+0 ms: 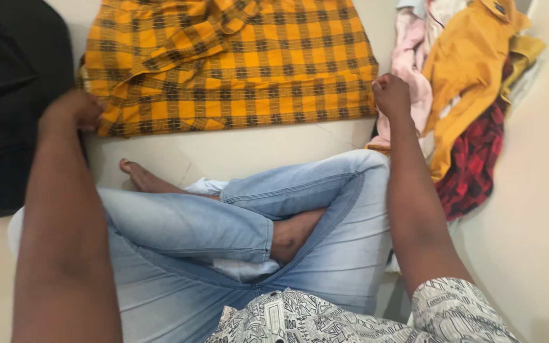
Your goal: The person sits cross-legged on the floor and folds a yellow and black plaid shirt. They smooth the fabric, fold the sleeves inward, fold the bottom up, and then fold the shirt in half to create a neat rectangular bundle.
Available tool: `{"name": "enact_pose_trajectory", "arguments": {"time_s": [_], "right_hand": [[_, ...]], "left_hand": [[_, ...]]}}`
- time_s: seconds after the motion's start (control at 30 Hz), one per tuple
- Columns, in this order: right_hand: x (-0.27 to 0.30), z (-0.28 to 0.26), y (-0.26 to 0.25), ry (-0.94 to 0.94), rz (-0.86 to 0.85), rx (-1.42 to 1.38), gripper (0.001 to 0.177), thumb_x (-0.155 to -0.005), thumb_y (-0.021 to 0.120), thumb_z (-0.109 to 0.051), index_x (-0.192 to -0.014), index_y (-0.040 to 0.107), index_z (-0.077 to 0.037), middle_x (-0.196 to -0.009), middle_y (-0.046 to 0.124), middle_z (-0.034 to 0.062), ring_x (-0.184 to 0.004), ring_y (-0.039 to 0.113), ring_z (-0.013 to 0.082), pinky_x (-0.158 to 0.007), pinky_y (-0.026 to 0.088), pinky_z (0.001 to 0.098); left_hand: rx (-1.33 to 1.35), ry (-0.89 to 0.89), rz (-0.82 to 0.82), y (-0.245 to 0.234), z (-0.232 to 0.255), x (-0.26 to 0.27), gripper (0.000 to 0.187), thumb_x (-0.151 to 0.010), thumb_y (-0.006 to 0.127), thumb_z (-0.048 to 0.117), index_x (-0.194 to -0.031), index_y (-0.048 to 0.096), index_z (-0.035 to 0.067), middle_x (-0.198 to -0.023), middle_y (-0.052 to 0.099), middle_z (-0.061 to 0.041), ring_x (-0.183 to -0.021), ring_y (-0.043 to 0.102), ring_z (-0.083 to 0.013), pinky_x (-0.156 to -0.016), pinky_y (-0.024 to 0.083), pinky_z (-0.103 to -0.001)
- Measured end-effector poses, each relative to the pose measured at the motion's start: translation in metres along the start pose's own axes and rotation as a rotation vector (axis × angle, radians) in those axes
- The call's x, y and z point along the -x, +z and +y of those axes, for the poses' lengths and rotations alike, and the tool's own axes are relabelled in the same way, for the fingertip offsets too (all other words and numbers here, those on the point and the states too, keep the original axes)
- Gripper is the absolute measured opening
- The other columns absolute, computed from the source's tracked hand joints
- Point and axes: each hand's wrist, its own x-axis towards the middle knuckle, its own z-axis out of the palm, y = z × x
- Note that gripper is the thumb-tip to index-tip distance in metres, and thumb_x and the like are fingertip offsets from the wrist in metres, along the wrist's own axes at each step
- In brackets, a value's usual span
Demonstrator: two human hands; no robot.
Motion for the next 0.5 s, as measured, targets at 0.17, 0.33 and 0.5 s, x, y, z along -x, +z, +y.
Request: {"name": "enact_pose_trajectory", "arguments": {"time_s": [0.17, 0.33, 0.5], "right_hand": [[-0.007, -0.016, 0.019, 0.01, -0.295, -0.147, 0.039, -0.094, 0.076, -0.031, -0.111, 0.067, 0.002, -0.093, 0.071, 0.0189, -0.084, 0.068, 0.0273, -0.075, 0.052, 0.0403], [0.003, -0.02, 0.016, 0.12, -0.265, -0.248, 0.036, -0.092, 0.077, -0.028, -0.11, 0.064, 0.0, -0.093, 0.068, 0.0047, -0.082, 0.061, 0.0145, -0.07, 0.05, 0.0328], [0.007, -0.03, 0.003, 0.12, -0.295, -0.308, 0.031, -0.103, 0.071, -0.028, -0.109, 0.065, 0.002, -0.09, 0.063, 0.0041, -0.079, 0.053, 0.0124, -0.067, 0.044, 0.031]], "left_hand": [[0.73, -0.091, 0.004, -0.005, -0.006, 0.002, 0.024, -0.111, 0.045, 0.017, -0.124, 0.064, 0.008, -0.104, 0.073, -0.016, -0.086, 0.072, -0.0278, -0.067, 0.059, -0.04], [0.796, -0.1, 0.026, -0.011, 0.002, 0.006, 0.025, -0.108, 0.049, 0.025, -0.12, 0.064, 0.01, -0.103, 0.074, -0.012, -0.082, 0.072, -0.0242, -0.067, 0.058, -0.038], [0.504, -0.046, 0.029, -0.01, 0.029, 0.035, 0.038, -0.095, 0.079, 0.035, -0.113, 0.071, 0.003, -0.1, 0.071, -0.008, -0.081, 0.064, -0.0171, -0.072, 0.055, -0.034]]}}
